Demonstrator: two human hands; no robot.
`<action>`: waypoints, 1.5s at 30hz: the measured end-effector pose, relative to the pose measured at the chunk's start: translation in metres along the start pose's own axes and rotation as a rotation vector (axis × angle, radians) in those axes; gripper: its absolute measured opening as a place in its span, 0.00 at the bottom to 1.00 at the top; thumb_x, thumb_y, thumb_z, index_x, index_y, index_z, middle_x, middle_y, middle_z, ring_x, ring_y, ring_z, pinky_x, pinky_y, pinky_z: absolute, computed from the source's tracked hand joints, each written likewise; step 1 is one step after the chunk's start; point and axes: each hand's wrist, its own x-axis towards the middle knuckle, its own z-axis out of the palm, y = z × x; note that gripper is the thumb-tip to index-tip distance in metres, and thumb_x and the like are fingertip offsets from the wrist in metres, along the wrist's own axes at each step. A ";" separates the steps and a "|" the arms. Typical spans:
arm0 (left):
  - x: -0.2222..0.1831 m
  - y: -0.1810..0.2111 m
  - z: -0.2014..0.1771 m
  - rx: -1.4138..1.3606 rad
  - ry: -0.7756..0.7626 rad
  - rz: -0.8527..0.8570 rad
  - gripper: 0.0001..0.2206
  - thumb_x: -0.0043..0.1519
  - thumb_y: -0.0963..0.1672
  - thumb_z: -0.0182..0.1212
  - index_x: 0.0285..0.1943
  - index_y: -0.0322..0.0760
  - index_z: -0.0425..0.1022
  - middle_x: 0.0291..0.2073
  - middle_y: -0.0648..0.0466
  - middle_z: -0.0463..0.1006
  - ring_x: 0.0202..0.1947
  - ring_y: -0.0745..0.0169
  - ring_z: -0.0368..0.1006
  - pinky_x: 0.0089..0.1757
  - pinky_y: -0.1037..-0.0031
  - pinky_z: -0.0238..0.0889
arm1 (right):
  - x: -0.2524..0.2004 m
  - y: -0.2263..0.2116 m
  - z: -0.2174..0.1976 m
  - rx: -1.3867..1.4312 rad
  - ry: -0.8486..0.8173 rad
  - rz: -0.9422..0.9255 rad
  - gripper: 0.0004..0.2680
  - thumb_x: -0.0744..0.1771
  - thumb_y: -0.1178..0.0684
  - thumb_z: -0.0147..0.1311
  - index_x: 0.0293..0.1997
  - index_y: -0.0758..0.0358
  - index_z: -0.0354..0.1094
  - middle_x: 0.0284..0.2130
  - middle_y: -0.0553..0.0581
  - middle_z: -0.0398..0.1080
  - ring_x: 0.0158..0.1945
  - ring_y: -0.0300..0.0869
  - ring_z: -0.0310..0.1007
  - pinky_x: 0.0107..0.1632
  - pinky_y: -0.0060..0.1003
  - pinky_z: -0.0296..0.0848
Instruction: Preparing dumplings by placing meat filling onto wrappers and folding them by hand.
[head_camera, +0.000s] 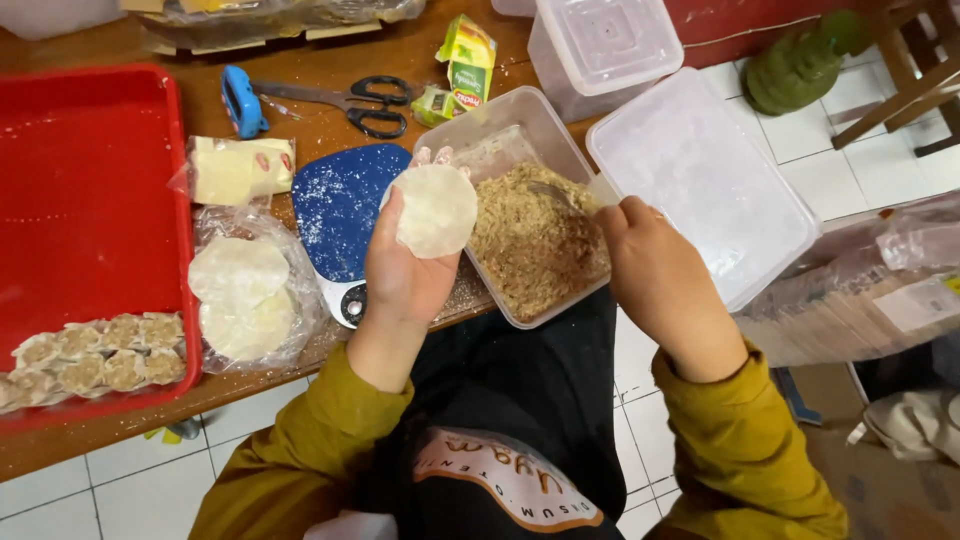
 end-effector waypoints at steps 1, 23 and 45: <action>0.003 -0.002 -0.005 0.001 0.000 0.003 0.23 0.67 0.51 0.51 0.68 0.37 0.66 0.65 0.41 0.70 0.64 0.45 0.69 0.63 0.53 0.62 | 0.003 -0.001 0.004 0.001 0.001 -0.003 0.09 0.64 0.64 0.48 0.47 0.67 0.67 0.35 0.63 0.69 0.39 0.59 0.77 0.37 0.45 0.79; 0.022 -0.023 -0.041 -0.013 0.105 0.027 0.26 0.67 0.53 0.50 0.73 0.41 0.63 0.70 0.44 0.65 0.68 0.45 0.62 0.67 0.53 0.53 | 0.016 -0.030 0.004 0.124 -0.145 -0.040 0.12 0.64 0.53 0.49 0.52 0.58 0.72 0.35 0.61 0.76 0.36 0.56 0.80 0.34 0.50 0.80; 0.012 0.000 -0.016 0.186 -0.104 0.061 0.24 0.70 0.52 0.42 0.73 0.39 0.60 0.67 0.41 0.67 0.66 0.43 0.65 0.65 0.54 0.57 | 0.003 -0.006 -0.024 0.743 0.018 0.032 0.11 0.65 0.60 0.51 0.51 0.64 0.76 0.35 0.66 0.78 0.37 0.60 0.80 0.43 0.50 0.77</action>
